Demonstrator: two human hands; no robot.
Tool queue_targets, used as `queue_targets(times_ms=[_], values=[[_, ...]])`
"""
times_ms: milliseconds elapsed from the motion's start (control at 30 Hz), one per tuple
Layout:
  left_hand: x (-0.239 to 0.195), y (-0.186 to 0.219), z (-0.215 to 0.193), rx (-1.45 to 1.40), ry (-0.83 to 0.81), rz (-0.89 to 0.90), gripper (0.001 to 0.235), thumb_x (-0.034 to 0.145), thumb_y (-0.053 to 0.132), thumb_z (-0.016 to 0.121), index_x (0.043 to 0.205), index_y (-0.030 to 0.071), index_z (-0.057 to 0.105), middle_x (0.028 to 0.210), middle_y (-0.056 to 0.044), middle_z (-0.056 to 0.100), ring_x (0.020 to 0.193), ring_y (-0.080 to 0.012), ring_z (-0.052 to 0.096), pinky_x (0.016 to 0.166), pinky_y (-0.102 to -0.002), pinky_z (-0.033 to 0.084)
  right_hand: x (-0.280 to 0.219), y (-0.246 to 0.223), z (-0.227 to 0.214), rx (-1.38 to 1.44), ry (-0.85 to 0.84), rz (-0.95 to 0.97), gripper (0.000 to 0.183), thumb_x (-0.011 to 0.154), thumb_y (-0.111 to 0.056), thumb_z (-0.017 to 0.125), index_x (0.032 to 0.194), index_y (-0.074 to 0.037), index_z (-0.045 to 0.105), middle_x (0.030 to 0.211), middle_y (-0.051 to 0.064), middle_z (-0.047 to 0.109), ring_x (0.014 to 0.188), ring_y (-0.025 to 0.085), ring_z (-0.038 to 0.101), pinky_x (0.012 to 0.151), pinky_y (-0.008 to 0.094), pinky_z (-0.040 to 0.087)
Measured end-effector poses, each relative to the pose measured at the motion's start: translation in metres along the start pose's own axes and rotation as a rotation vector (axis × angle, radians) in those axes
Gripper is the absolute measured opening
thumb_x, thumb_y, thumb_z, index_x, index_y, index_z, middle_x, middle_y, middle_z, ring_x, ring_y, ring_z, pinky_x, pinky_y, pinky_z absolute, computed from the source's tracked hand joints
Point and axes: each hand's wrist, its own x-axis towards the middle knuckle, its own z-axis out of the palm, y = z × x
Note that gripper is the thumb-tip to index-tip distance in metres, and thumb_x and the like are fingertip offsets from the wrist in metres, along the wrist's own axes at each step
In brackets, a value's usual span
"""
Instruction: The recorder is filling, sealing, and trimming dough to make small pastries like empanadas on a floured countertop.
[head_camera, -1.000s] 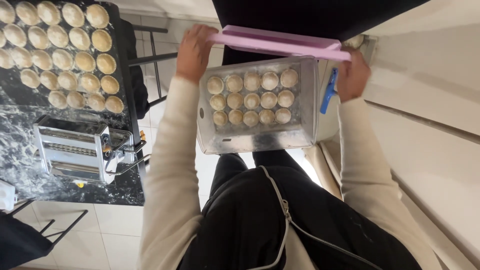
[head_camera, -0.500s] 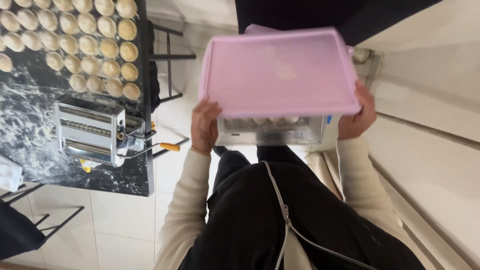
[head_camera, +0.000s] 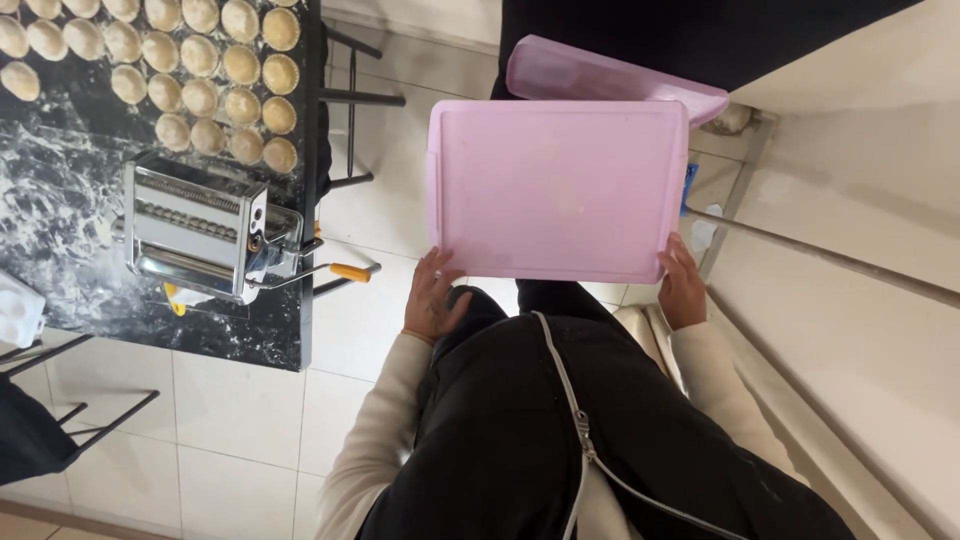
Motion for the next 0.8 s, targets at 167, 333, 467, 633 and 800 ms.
queue_targets(times_ms=[167,333,467,633,800], values=[[0.017,-0.035,0.032,-0.171,0.283,-0.511,0.048,0.092,0.021,0.074,0.132,0.000,0.057,0.140,-0.018,0.055,0.122,-0.0365,0.057,0.097,-0.046,0.050,0.035,0.005,-0.003,0.027,0.011,0.176,0.026,0.102,0.000,0.052,0.124,-0.008,0.065,0.135,0.019,0.068,0.125,0.033,0.069,0.105,0.039,0.058],[0.027,-0.081,0.057,-0.347,0.236,-0.852,0.037,0.094,0.029,0.076,0.120,0.002,0.067,0.110,-0.014,0.076,0.095,-0.0257,0.071,0.084,-0.036,0.057,0.096,0.011,0.014,0.306,0.038,0.587,0.041,0.103,-0.027,0.070,0.130,0.001,0.057,0.112,0.017,0.068,0.087,0.023,0.064,0.074,0.035,0.053],[0.021,-0.090,0.053,-0.445,0.182,-0.784,0.042,0.090,0.028,0.079,0.120,-0.001,0.069,0.103,-0.012,0.077,0.095,-0.0213,0.074,0.082,-0.034,0.060,0.088,0.024,0.019,0.080,-0.072,0.599,0.041,0.104,-0.035,0.073,0.119,0.002,0.060,0.093,0.012,0.068,0.079,0.020,0.063,0.074,0.035,0.052],[0.018,-0.111,0.054,-0.772,0.202,-0.790,0.053,0.088,0.030,0.078,0.124,-0.007,0.065,0.105,-0.015,0.077,0.094,-0.0228,0.073,0.082,-0.033,0.060,0.089,0.068,0.023,0.032,-0.154,0.502,0.042,0.099,-0.036,0.080,0.110,0.002,0.066,0.090,0.012,0.068,0.080,0.021,0.062,0.074,0.038,0.052],[0.032,-0.132,0.065,-0.787,-0.072,-0.873,0.057,0.087,0.036,0.081,0.122,-0.005,0.065,0.113,-0.015,0.072,0.103,-0.0227,0.068,0.091,-0.033,0.054,0.109,0.053,0.032,0.768,-0.207,0.738,0.040,0.099,-0.027,0.073,0.122,0.004,0.065,0.115,0.007,0.072,0.099,0.014,0.067,0.086,0.028,0.055]])
